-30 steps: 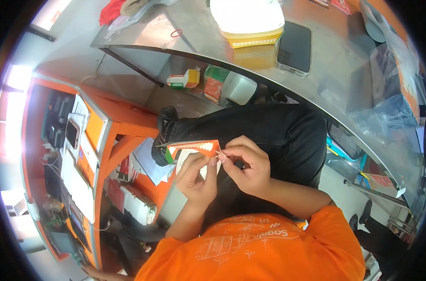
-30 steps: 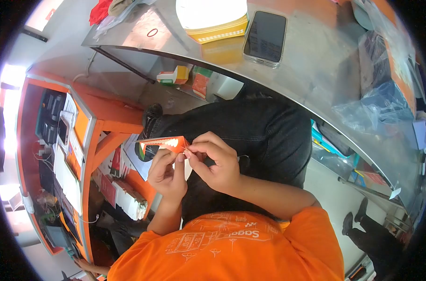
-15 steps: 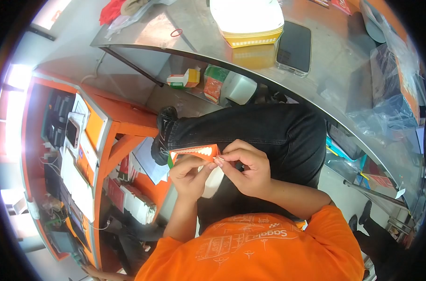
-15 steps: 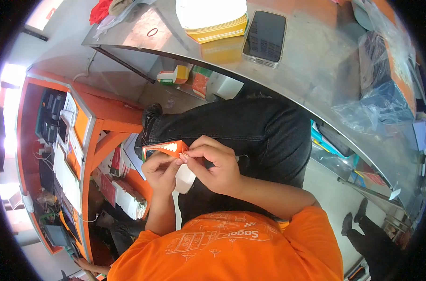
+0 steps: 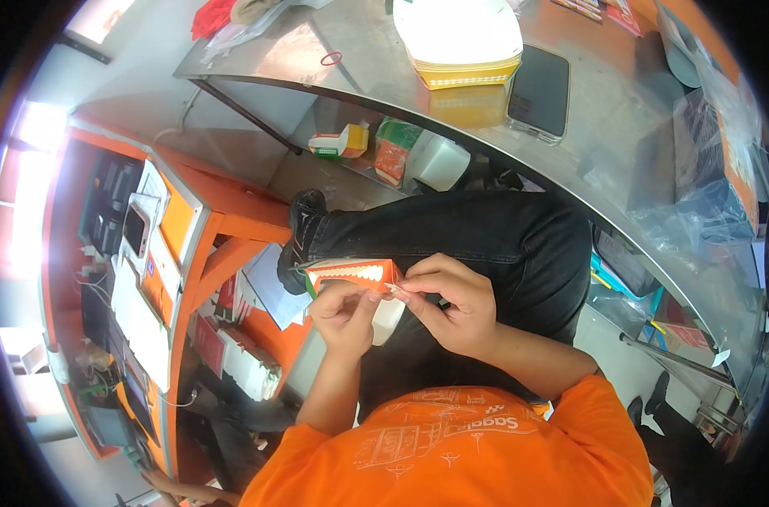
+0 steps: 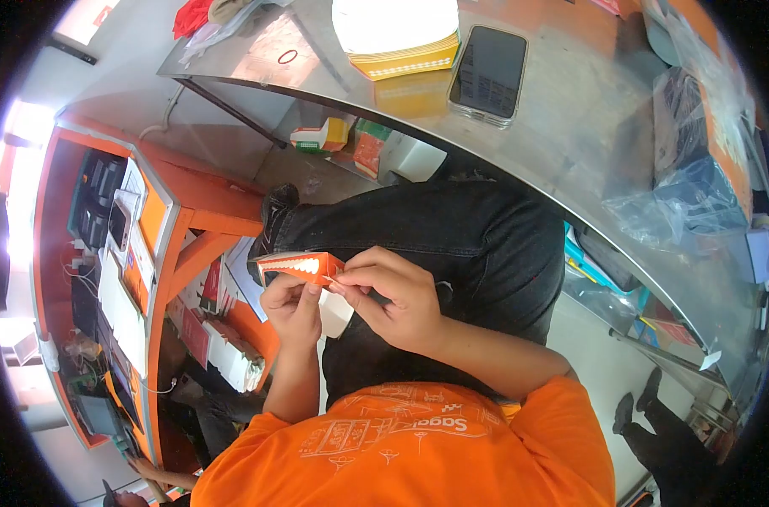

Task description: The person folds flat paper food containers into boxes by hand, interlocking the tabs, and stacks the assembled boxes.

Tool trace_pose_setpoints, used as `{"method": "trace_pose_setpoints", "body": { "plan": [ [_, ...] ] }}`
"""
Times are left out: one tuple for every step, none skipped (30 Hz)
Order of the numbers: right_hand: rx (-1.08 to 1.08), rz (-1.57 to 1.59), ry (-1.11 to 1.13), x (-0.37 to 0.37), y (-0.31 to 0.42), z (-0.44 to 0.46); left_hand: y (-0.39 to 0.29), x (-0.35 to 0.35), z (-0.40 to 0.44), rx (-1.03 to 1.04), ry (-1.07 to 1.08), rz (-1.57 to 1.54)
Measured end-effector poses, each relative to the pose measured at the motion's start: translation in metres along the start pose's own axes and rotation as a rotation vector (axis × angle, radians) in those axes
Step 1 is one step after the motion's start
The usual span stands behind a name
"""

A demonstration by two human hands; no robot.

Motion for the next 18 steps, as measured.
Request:
{"method": "trace_pose_setpoints", "body": {
  "plan": [
    [0.001, 0.001, -0.005, 0.0, 0.0, -0.001, -0.001, 0.0, 0.0, 0.007, 0.005, 0.016],
    [0.002, -0.002, 0.0, 0.001, 0.001, -0.001, -0.001, -0.001, 0.0, 0.013, 0.01, 0.031],
    [0.003, -0.005, 0.005, 0.001, 0.001, -0.002, -0.002, -0.001, 0.0, 0.029, 0.01, 0.05],
    [0.004, -0.007, 0.01, 0.002, 0.002, -0.002, -0.003, 0.0, 0.0, 0.045, 0.009, 0.069],
    [-0.013, -0.018, 0.005, 0.002, 0.003, -0.002, -0.004, 0.0, 0.0, 0.061, 0.008, 0.088],
    [-0.029, -0.027, 0.0, 0.003, 0.004, -0.002, -0.006, 0.002, -0.001, 0.076, 0.011, 0.062],
    [-0.046, -0.037, -0.004, 0.005, 0.004, -0.002, -0.007, 0.005, -0.001, 0.092, 0.013, 0.037],
    [-0.075, -0.053, -0.023, 0.006, 0.004, -0.003, -0.009, 0.006, -0.001, 0.108, 0.016, 0.011],
    [-0.104, -0.069, -0.041, 0.008, 0.003, -0.003, -0.008, 0.006, -0.003, 0.133, 0.024, 0.062],
    [-0.133, -0.085, -0.059, 0.008, 0.003, -0.004, -0.006, 0.005, -0.006, 0.157, 0.032, 0.112],
    [-0.146, -0.106, -0.068, 0.008, 0.003, -0.004, -0.005, 0.004, -0.009, 0.182, 0.04, 0.162],
    [-0.158, -0.127, -0.077, 0.008, 0.003, -0.003, -0.012, 0.006, -0.009, 0.187, 0.057, 0.177],
    [-0.17, -0.148, -0.084, 0.008, 0.004, -0.004, -0.016, 0.007, -0.009, 0.205, 0.063, 0.186],
    [-0.158, -0.149, -0.09, 0.008, 0.004, -0.004, -0.02, 0.009, -0.009, 0.223, 0.068, 0.196],
    [-0.146, -0.148, -0.094, 0.009, 0.005, -0.005, -0.023, 0.009, -0.009, 0.242, 0.07, 0.206],
    [-0.135, -0.147, -0.098, 0.009, 0.006, -0.005, -0.025, 0.01, -0.009, 0.244, 0.075, 0.221],
    [-0.119, -0.136, -0.095, 0.009, 0.006, -0.005, -0.027, 0.01, -0.008, 0.249, 0.08, 0.235],
    [-0.106, -0.126, -0.09, 0.009, 0.007, -0.004, -0.028, 0.01, -0.007, 0.257, 0.084, 0.25]
  ]
}}
Point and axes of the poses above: each hand's wrist, its own z-axis towards the middle knuckle, its own x-axis out of the palm, y = z × x, the point moved 3 cm from there along z, towards the middle knuckle, and after that the axes turned 11 degrees about z, right-handed, at the moved point
